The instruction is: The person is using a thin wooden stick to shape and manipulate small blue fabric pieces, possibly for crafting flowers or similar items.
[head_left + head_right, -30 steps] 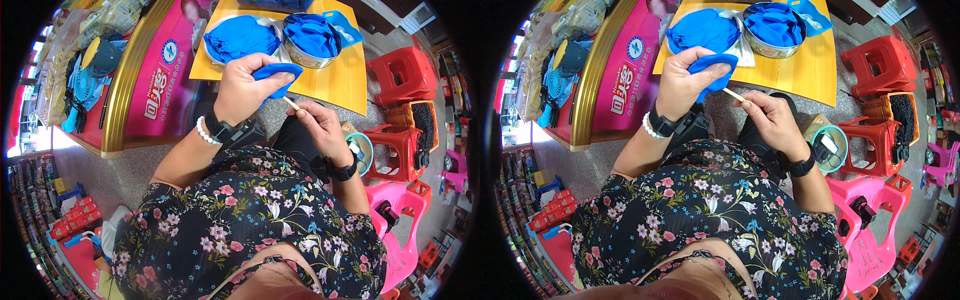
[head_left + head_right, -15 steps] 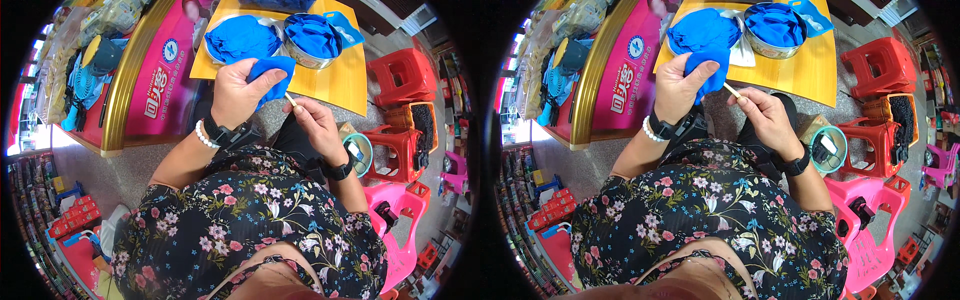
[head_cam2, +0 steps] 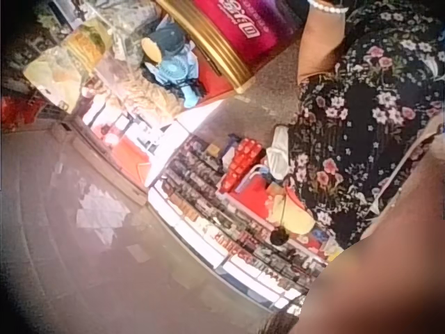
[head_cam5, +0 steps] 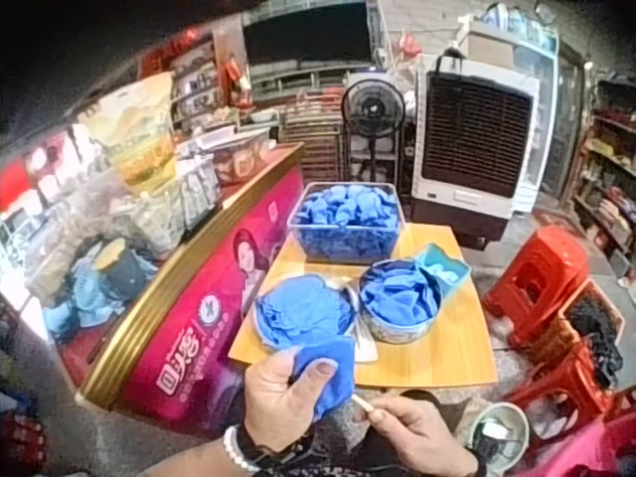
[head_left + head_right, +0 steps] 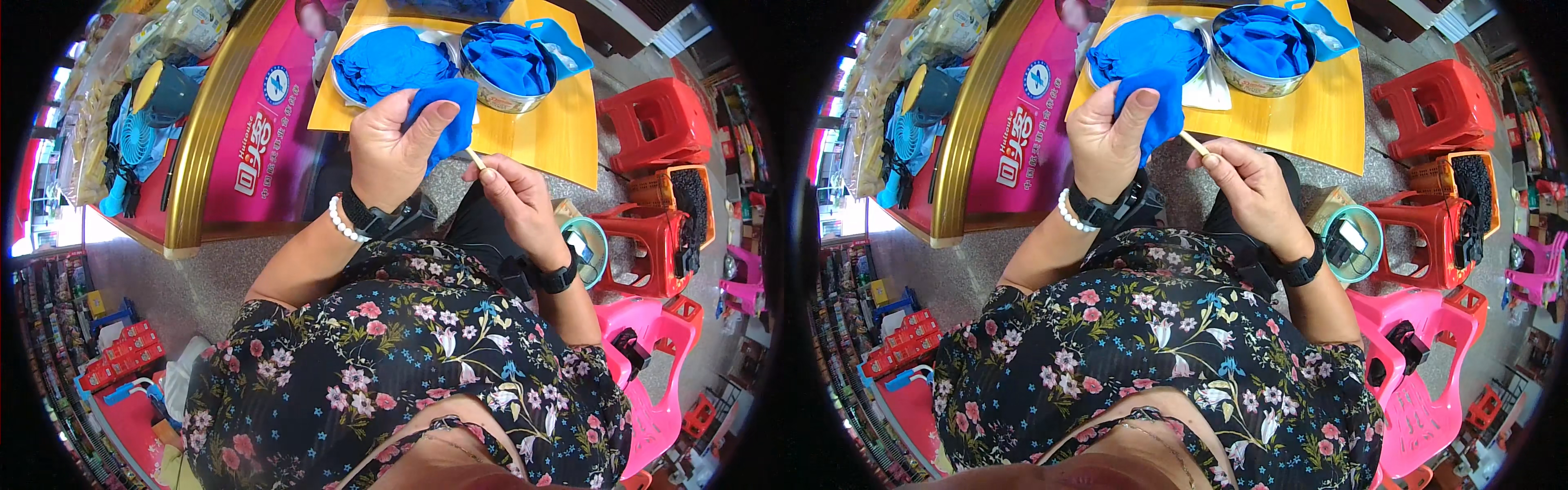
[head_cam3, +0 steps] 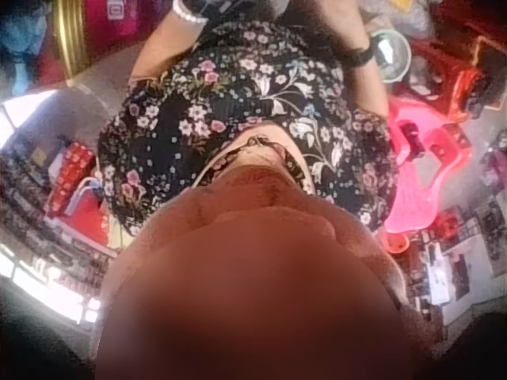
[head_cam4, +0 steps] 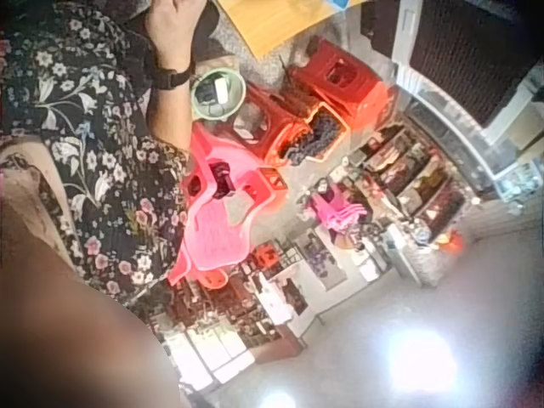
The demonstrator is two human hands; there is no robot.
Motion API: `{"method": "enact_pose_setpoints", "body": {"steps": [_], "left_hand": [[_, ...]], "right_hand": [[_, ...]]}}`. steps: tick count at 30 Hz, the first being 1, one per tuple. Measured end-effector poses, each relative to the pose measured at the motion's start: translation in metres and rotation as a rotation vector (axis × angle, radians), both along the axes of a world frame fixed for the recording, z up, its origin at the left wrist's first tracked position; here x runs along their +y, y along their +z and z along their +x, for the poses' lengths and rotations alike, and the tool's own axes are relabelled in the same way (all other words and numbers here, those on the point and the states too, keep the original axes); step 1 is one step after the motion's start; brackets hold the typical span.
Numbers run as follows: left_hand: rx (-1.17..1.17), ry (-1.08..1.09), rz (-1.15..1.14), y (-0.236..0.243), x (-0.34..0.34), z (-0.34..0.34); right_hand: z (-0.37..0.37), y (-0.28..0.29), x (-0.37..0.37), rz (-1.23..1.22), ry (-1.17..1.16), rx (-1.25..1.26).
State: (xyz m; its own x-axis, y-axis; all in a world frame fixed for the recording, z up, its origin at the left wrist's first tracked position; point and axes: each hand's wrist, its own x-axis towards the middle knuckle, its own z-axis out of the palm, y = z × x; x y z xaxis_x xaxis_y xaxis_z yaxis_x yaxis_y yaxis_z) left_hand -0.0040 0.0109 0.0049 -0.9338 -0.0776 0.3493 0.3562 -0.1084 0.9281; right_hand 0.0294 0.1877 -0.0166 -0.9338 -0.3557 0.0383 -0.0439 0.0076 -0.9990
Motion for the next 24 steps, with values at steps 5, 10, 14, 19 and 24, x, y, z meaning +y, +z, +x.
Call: {"method": "enact_pose_setpoints", "body": {"steps": [5, 10, 14, 19, 24], "left_hand": [[-0.016, 0.008, -0.119, -0.006, -0.006, -0.003], [0.055, 0.013, -0.040, -0.012, -0.003, -0.004], [0.043, -0.012, 0.057, 0.004, -0.003, 0.002], [0.043, -0.009, -0.052, 0.001, 0.000, 0.003], [0.109, 0.079, -0.059, -0.003, 0.001, 0.000]], "right_hand": [[0.004, 0.002, 0.000, -0.175, -0.059, -0.164], [0.003, 0.002, 0.002, -0.230, -0.033, -0.242], [0.003, -0.001, -0.001, -0.115, -0.004, -0.072], [0.003, -0.006, -0.006, -0.069, -0.005, 0.041], [0.007, -0.003, -0.003, -0.241, -0.047, -0.162]]}}
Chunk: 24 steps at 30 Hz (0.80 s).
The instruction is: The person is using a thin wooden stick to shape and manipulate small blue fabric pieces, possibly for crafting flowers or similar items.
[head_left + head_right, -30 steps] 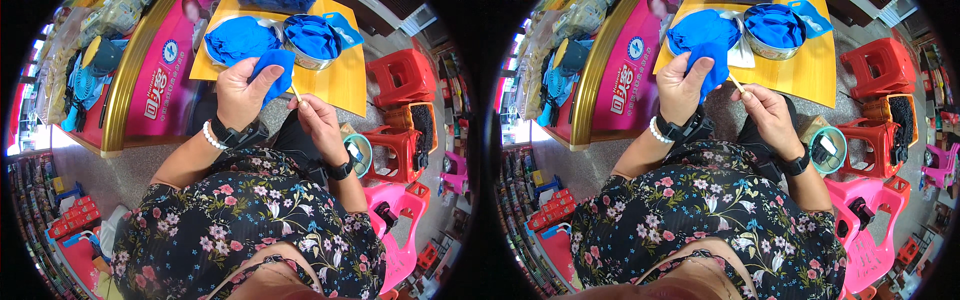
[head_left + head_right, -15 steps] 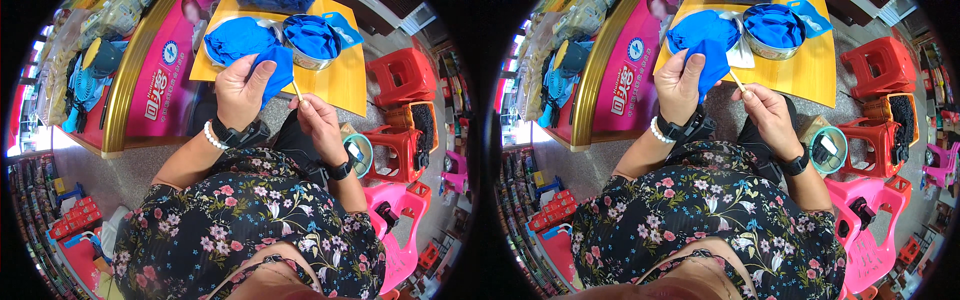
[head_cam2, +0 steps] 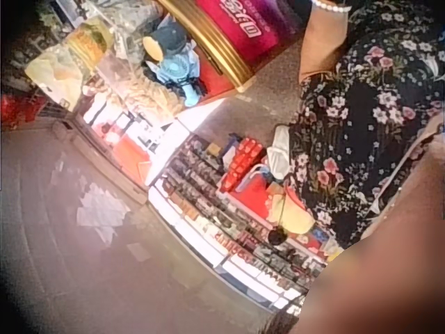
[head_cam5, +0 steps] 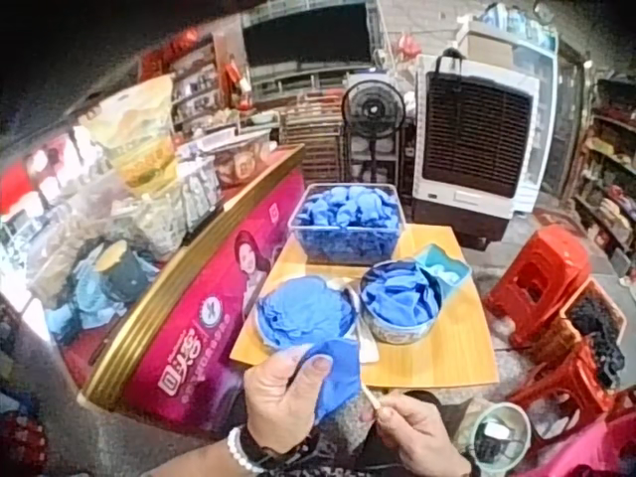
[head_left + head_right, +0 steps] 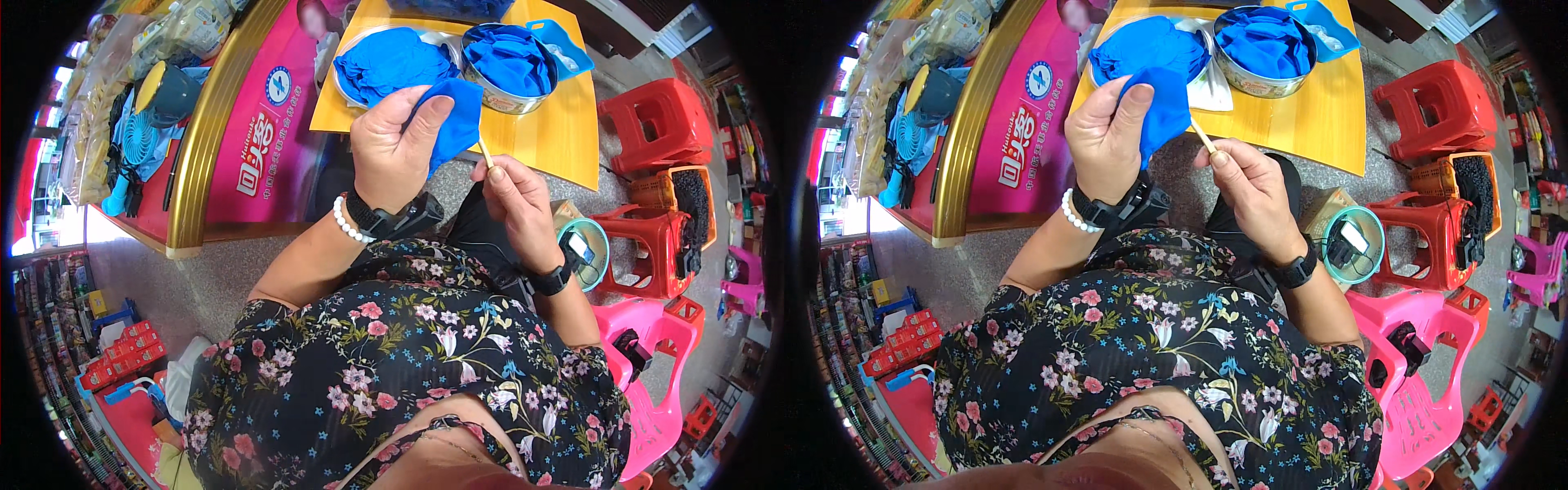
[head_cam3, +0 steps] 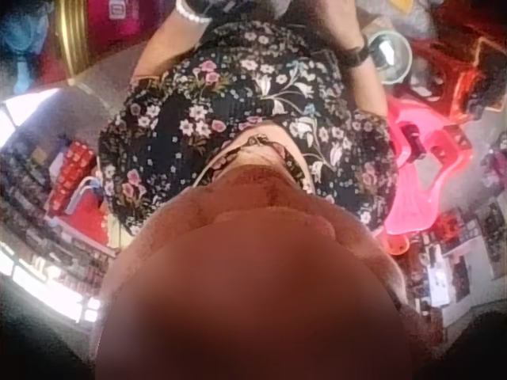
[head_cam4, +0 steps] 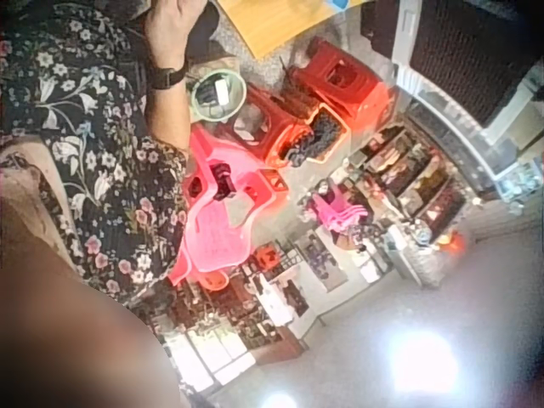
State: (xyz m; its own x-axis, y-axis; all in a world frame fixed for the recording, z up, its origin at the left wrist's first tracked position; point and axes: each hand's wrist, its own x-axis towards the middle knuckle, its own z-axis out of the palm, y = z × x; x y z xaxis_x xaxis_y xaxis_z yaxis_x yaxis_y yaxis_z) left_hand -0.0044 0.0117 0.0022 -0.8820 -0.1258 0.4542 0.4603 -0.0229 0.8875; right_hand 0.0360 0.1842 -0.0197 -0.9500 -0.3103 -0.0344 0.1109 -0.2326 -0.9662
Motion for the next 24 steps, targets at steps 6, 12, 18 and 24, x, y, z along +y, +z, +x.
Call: {"method": "enact_pose_setpoints", "body": {"steps": [6, 12, 18, 24], "left_hand": [[-0.007, 0.056, -0.036, -0.002, 0.002, -0.002], [0.125, 0.078, -0.158, -0.013, 0.003, -0.004], [0.053, 0.000, -0.175, -0.016, 0.004, 0.003], [-0.283, -0.231, 0.125, 0.010, -0.007, 0.007]], "right_hand": [[-0.003, -0.001, 0.003, -0.037, 0.073, -0.050], [-0.005, 0.001, 0.004, -0.057, -0.032, -0.045], [-0.003, -0.005, 0.005, -0.102, -0.022, -0.101], [-0.004, -0.003, 0.010, 0.156, -0.077, 0.135]]}}
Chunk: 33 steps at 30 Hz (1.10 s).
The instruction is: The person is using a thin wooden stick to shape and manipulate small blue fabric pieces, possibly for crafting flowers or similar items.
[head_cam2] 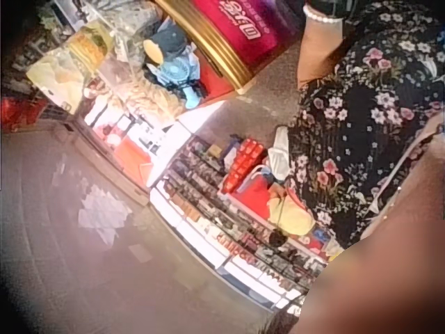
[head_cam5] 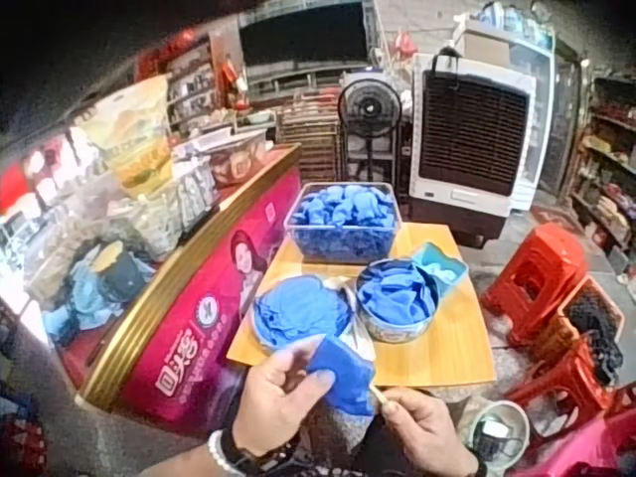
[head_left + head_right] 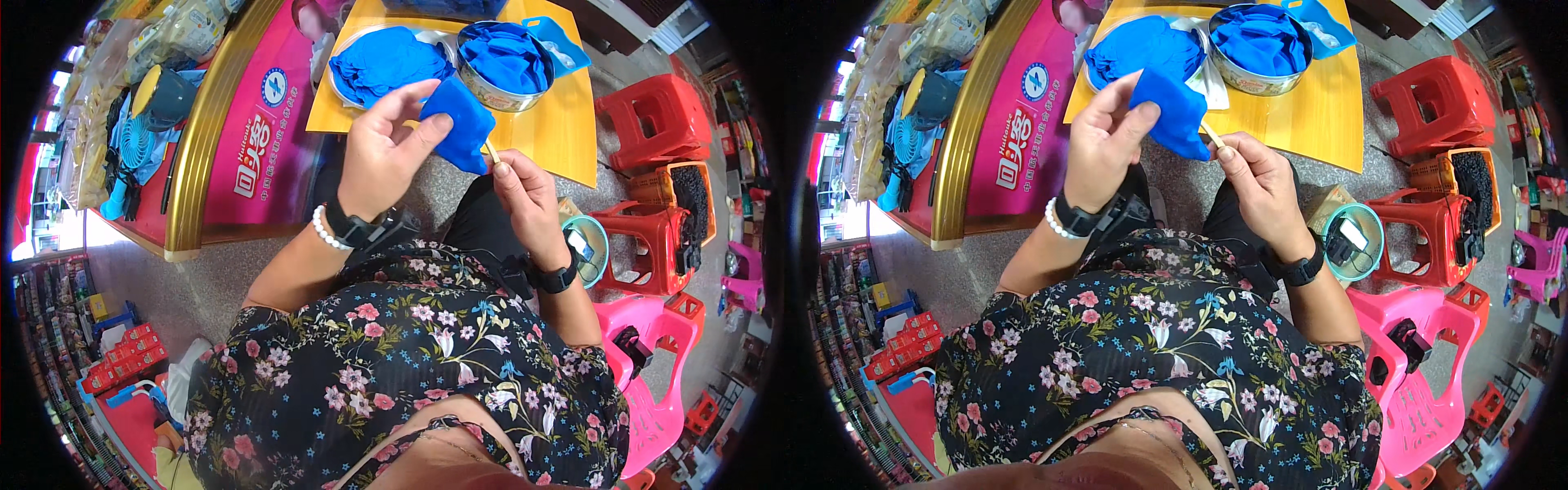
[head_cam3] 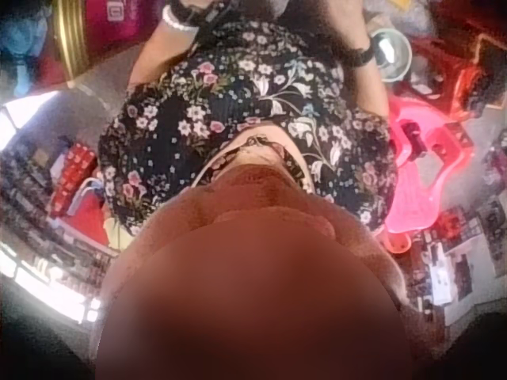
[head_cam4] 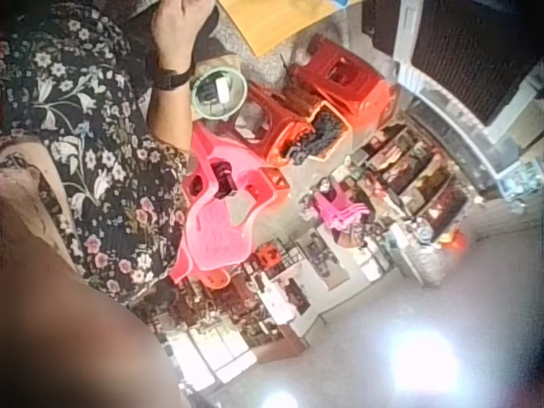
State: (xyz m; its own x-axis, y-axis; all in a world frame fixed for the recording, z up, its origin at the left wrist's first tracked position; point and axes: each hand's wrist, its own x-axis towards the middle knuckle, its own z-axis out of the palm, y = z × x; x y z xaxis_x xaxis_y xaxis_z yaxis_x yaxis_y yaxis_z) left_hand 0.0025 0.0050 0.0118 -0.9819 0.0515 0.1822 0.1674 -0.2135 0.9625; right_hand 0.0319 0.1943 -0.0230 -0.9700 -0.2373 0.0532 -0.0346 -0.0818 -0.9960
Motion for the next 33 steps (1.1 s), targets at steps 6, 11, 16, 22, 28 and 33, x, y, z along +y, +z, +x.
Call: {"method": "enact_pose_setpoints", "body": {"steps": [6, 11, 16, 22, 28, 33], "left_hand": [[-0.246, -0.193, 0.170, 0.010, -0.010, -0.002], [0.018, -0.018, 0.052, -0.008, 0.000, -0.001], [0.003, -0.054, -0.007, -0.008, 0.001, -0.006], [-0.008, -0.020, 0.115, 0.005, -0.004, -0.007], [-0.035, -0.077, -0.031, 0.004, -0.001, -0.006], [0.009, -0.034, 0.040, 0.005, 0.003, -0.005]], "right_hand": [[0.000, -0.002, -0.004, 0.192, -0.051, 0.163], [0.003, -0.003, -0.004, 0.068, 0.027, -0.003], [0.004, -0.002, -0.002, -0.154, 0.160, -0.287], [-0.001, -0.003, -0.004, 0.153, 0.070, 0.085], [0.002, -0.002, -0.007, -0.008, 0.159, -0.083], [0.001, -0.005, -0.004, -0.203, 0.195, -0.237]]}}
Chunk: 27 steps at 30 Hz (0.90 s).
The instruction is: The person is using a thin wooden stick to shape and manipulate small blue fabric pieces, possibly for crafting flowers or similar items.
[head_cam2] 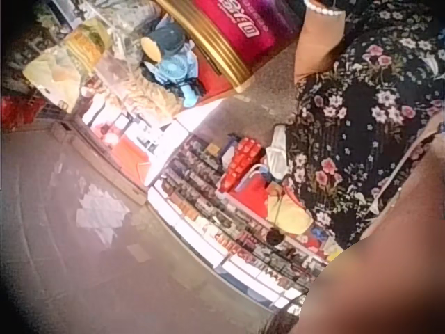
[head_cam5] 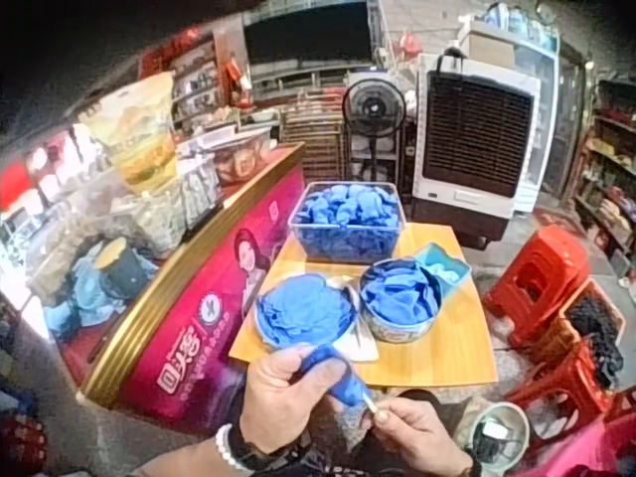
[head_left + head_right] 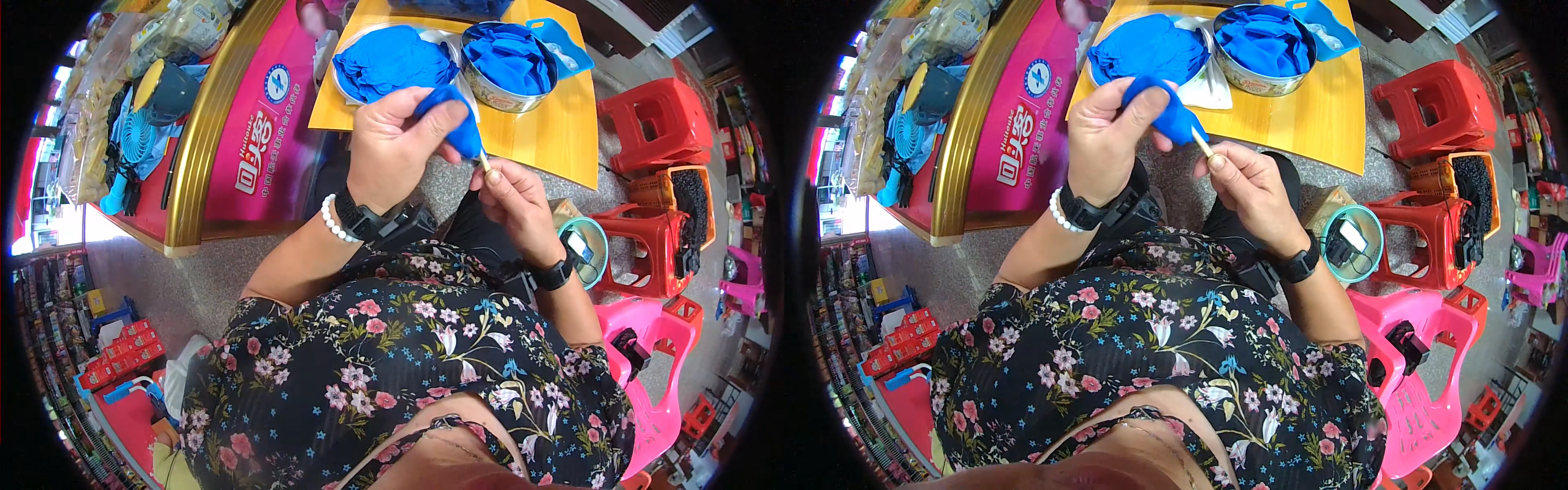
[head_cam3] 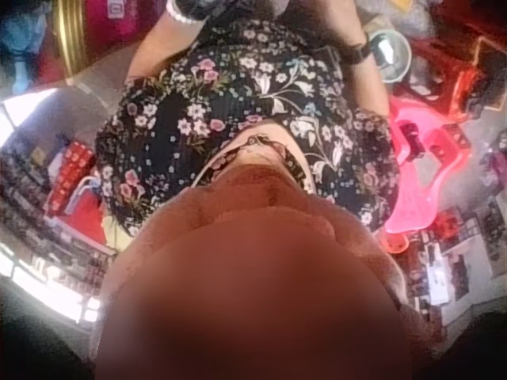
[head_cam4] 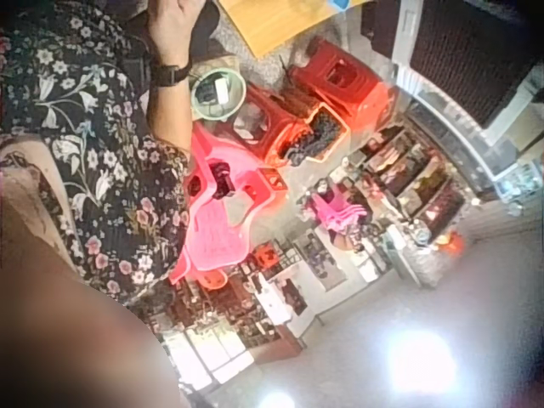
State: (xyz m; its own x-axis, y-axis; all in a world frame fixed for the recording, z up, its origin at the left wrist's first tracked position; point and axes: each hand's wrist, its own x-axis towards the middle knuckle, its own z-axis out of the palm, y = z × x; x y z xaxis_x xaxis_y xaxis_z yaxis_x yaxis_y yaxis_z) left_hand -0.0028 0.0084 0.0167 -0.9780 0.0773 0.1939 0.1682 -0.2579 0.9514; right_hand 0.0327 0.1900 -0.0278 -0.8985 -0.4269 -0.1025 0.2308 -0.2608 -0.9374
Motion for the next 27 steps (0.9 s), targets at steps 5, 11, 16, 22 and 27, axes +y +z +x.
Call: {"method": "enact_pose_setpoints", "body": {"steps": [5, 11, 16, 22, 27], "left_hand": [[0.015, 0.021, 0.049, 0.001, 0.004, 0.001], [-0.015, -0.030, 0.013, -0.004, 0.001, 0.001], [-0.060, -0.053, 0.149, -0.003, 0.000, -0.001], [0.256, -0.095, -0.140, 0.000, -0.020, -0.009], [0.533, -0.060, -0.520, -0.004, -0.016, -0.004]], "right_hand": [[0.000, -0.004, -0.001, -0.137, 0.023, -0.056], [0.001, -0.008, -0.005, -0.036, -0.025, 0.007], [-0.006, 0.004, 0.006, 0.138, -0.037, 0.138], [-0.008, 0.023, 0.019, 0.381, -0.002, 0.299], [-0.006, 0.022, 0.015, 0.478, -0.072, 0.316]]}}
